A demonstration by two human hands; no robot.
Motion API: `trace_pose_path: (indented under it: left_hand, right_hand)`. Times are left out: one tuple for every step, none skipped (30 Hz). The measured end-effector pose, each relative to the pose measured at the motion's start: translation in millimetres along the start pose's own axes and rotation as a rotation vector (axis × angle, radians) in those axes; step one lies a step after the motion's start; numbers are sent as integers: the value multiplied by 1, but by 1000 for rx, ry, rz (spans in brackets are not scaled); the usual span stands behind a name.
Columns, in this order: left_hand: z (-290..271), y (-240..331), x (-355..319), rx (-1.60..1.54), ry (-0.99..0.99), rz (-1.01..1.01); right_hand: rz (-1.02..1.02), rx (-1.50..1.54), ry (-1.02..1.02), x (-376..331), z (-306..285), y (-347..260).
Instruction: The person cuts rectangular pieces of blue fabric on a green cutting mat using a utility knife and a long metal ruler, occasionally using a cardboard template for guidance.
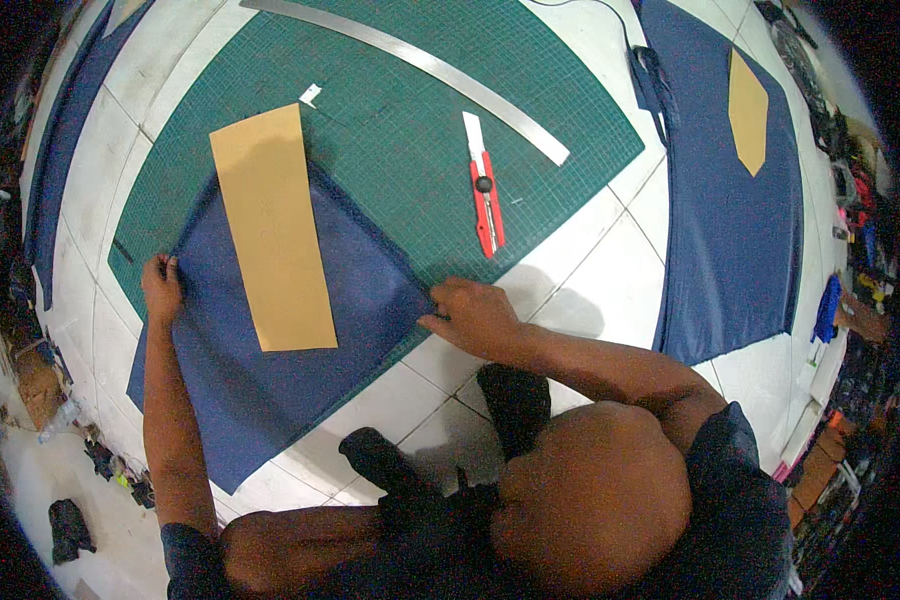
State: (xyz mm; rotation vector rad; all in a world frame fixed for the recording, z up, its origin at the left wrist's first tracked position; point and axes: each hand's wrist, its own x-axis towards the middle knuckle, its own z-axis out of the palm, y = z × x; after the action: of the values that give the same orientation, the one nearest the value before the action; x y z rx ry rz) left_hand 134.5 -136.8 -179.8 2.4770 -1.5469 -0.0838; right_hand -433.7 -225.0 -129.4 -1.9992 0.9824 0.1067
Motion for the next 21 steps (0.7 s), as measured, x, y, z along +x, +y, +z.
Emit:
trace_pose_path:
  left_hand:
    - [0, -1, 2, 10, -6, -9]
    - [1, -1, 3, -11, -18, 7]
    - [2, -4, 6, -28, -28, 27]
    - [2, -6, 8, -45, -39, 47]
    - [1, -9, 7, -35, -35, 42]
    - [3, -13, 6, -31, -32, 39]
    - [3, -12, 6, -26, -28, 39]
    - [3, -11, 7, -27, -37, 18]
    - [4, -8, 7, -31, -47, -4]
    - [4, -7, 4, -27, -60, -33]
    - [4, -7, 4, -26, -43, -18]
    - [4, -8, 5, -24, -21, -7]
    - [4, -9, 5, -23, 1, 2]
    - [4, -10, 4, -15, -8, -1]
    - [2, -8, 5, -6, -22, 0]
    - [0, -7, 5, 3, -37, 0]
    - [-1, -5, 7, 19, -62, -3]
    - [-2, -4, 6, 40, -88, -13]
    - [-2, -3, 6, 61, -113, -22]
    - [-1, -2, 7, 41, -110, -15]
    - [-2, -10, 6, 30, -101, -20]
  right_hand:
    - [-7, 89, -19, -6, 3, 3]
    - [-14, 178, -37, -12, 5, 5]
    - [-27, 214, -22, -14, 6, 2]
    - [-41, 251, -6, -14, 9, -3]
    - [-55, 287, 11, -12, 11, -8]
    - [-21, 335, 64, -10, 14, -11]
    - [12, 383, 120, -4, 18, -12]
    - [45, 431, 176, 1, 20, -12]
    - [88, 473, 181, 7, 16, -12]
    - [128, 520, 177, 14, 11, -11]
    - [111, 487, 183, 20, 9, -11]
    - [93, 452, 190, 26, 5, -11]
    - [18, 337, 207, 33, 3, -12]
    - [-58, 220, 221, 39, 1, -14]
    - [-138, 221, 251, 43, 2, -17]
    - [-218, 220, 279, 48, 3, -20]
    - [-298, 220, 307, 52, 3, -22]
    - [-251, 325, 203, 57, 3, -22]
    - [-202, 428, 97, 63, 2, -21]
    - [-153, 530, -10, 65, 3, -21]
    - [-2, 630, -78, 63, 1, -27]
